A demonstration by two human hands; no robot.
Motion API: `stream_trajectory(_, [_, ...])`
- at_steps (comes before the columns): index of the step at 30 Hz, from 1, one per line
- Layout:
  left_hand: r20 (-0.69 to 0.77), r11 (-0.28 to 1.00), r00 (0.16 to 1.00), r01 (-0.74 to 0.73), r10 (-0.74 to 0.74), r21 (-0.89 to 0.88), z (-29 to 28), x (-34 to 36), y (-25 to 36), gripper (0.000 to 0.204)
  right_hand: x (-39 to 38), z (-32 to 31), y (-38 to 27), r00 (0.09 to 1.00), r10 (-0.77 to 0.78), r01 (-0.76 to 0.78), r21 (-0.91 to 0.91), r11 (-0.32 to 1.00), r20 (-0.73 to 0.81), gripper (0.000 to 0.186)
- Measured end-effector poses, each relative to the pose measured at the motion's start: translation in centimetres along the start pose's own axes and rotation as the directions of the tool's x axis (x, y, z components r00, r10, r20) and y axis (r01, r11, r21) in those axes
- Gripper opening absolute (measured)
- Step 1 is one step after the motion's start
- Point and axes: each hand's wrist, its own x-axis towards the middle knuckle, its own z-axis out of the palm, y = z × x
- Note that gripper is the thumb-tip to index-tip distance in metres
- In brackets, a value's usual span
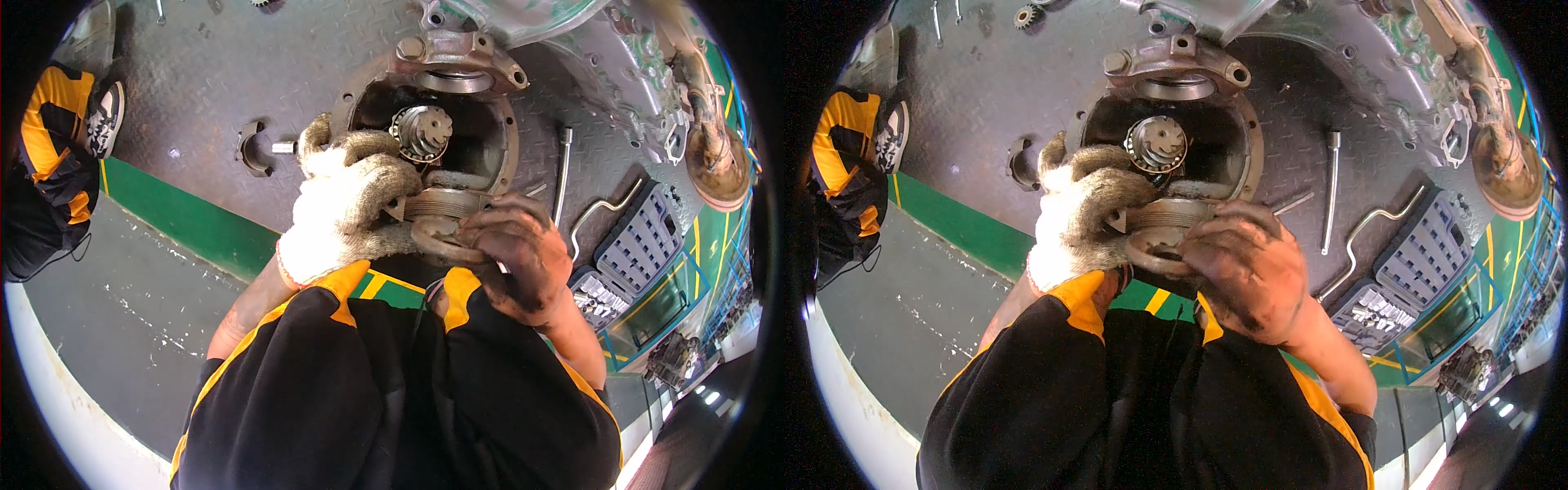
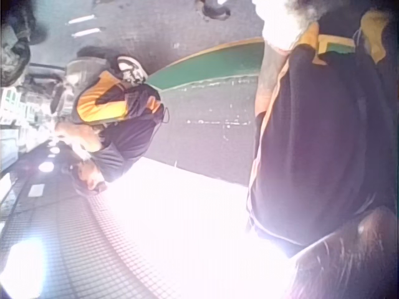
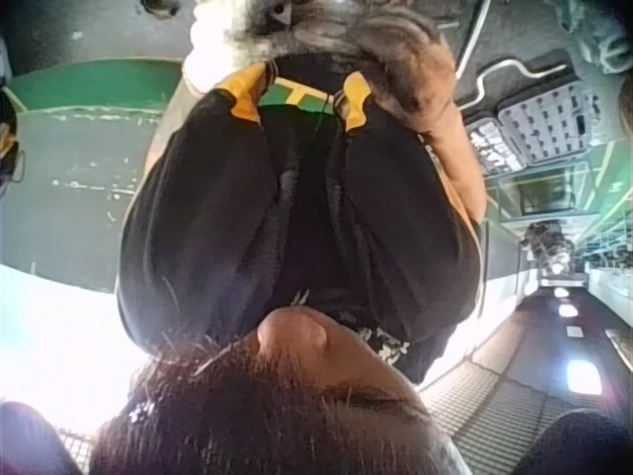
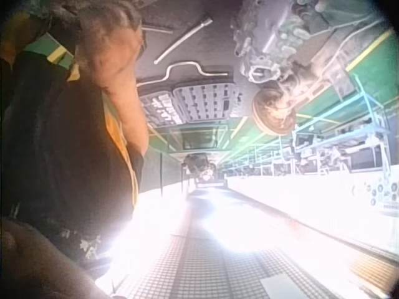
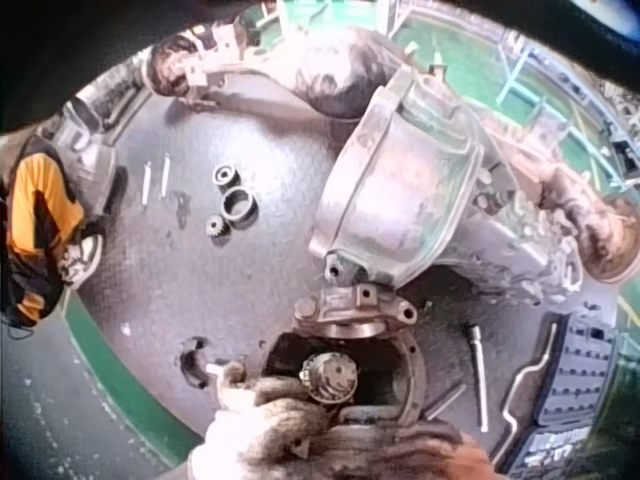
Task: Disassembling and inspecting the gears of an automotive differential assembly.
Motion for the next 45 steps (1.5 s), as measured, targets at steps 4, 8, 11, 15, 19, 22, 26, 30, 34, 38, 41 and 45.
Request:
stream_trajectory(4, [0.006,0.996,0.998,-0.056,0.056,0.074,0.7,-0.5,-0.8,0.050,0.2,0.5,0.1,0.997,-0.074,0.072,0.045,0.996,0.036,0.034])
stream_trajectory(8, [0.046,0.995,0.999,-0.018,0.014,0.094,-0.3,0.6,0.3,0.049,0.0,1.4,1.1,0.997,-0.062,0.061,0.012,0.998,0.042,0.034])
stream_trajectory(11, [0.147,0.992,0.989,-0.031,0.013,0.125,-0.6,0.6,0.4,0.050,0.0,1.7,0.7,0.999,-0.025,0.025,0.021,0.999,0.040,0.033])
stream_trajectory(15, [0.266,0.990,0.959,0.063,-0.096,0.127,-0.9,0.7,0.3,0.052,0.4,1.8,0.9,0.999,-0.036,0.035,0.057,0.998,0.006,0.029])
stream_trajectory(19, [0.185,0.994,0.982,-0.059,0.041,0.093,-0.1,0.2,-1.2,0.051,1.2,1.2,0.7,0.999,-0.040,0.038,0.060,0.997,0.036,0.029])
stream_trajectory(22, [0.094,0.981,0.980,-0.182,0.175,0.070,0.4,-0.3,-2.1,0.050,1.6,1.0,0.4,0.998,-0.022,0.020,0.042,0.999,0.054,0.029])
stream_trajectory(26, [0.104,0.983,0.978,-0.183,0.178,0.036,0.3,-0.2,-2.3,0.049,1.4,1.0,0.4,0.997,-0.021,0.018,0.039,0.999,0.079,0.029])
stream_trajectory(30, [0.157,0.994,0.982,-0.111,0.106,0.019,0.1,-0.2,-1.7,0.049,1.7,0.6,0.6,0.995,-0.032,0.028,0.046,0.999,0.096,0.029])
stream_trajectory(34, [0.207,1.000,0.978,-0.026,0.023,0.013,-0.2,-0.4,-1.1,0.049,1.6,0.5,1.0,0.991,-0.029,0.013,0.116,0.993,0.133,0.031])
stream_trajectory(38, [0.243,1.000,0.970,0.019,-0.020,0.005,-0.2,-0.1,-0.8,0.050,1.7,0.4,1.2,0.994,-0.043,0.033,0.099,0.995,0.099,0.030])
stream_trajectory(41, [0.250,0.999,0.967,0.038,-0.042,0.018,0.0,-0.4,-0.7,0.050,1.7,0.7,1.2,0.993,-0.069,0.061,0.077,0.995,0.100,0.032])
stream_trajectory(45, [0.173,0.986,0.973,0.135,-0.151,0.102,1.4,-1.2,-1.1,0.051,2.2,0.3,0.4,0.992,-0.055,0.051,0.038,0.998,0.113,0.034])
